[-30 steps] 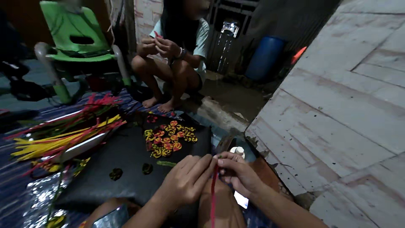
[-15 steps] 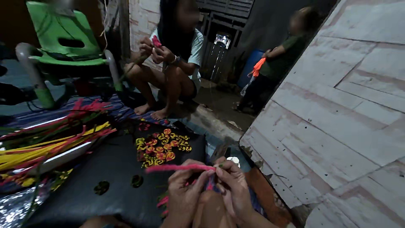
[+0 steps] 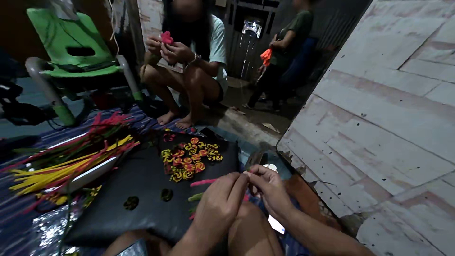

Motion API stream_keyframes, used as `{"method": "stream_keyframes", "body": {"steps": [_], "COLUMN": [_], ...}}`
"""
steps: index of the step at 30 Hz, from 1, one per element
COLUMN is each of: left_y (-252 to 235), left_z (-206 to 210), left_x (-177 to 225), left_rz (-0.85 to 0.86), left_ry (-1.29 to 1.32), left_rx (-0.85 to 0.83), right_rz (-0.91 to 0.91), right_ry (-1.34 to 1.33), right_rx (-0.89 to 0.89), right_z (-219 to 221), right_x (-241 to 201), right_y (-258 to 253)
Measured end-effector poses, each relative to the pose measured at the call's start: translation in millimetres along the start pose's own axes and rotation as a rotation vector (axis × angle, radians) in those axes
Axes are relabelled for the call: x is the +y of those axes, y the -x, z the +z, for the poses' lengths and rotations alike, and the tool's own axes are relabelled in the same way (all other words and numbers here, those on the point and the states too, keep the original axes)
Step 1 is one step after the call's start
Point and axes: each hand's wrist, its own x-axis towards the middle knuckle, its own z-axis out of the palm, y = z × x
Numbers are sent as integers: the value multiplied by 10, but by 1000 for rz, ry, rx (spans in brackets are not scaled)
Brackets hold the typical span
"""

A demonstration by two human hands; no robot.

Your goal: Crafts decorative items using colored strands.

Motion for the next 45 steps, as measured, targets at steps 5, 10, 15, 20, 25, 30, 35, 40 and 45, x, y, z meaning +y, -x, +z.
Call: {"method": "stream_keyframes", "body": {"steps": [5,10,15,20,25,30,35,40,45], "left_y": [-52,-51,-77,-204,-62,43,68,16,-80], "left_z": [-64,-20,-58,-253,-151,-9,98,257,141], "left_x": [47,75,118,11,32,-26,-27,280,255], "left_rz": [67,-2,-158,-726,-708,-31,78,-550,-1304], "left_ry": [-155,-180,6,906,1034,210,108,681,1214], "left_rx": [-138,-187,-268,-612,-408,-57,98,207,-160], "right_rz": [100,8,-48,-465,-367,-200,-275,-452,-684], "right_ry": [-62,-89,-42,213,74,11,-92,-100,172], "right_rx": [54,79,67,-48,-33,28,98,144,114], "right_z": [19,14,-38,-153,-104,-48,62,131,-4], "right_x": [9,1,6,136,88,75,81,228,396], "right_y": [13,41,60,56,84,121,202,157,72]}}
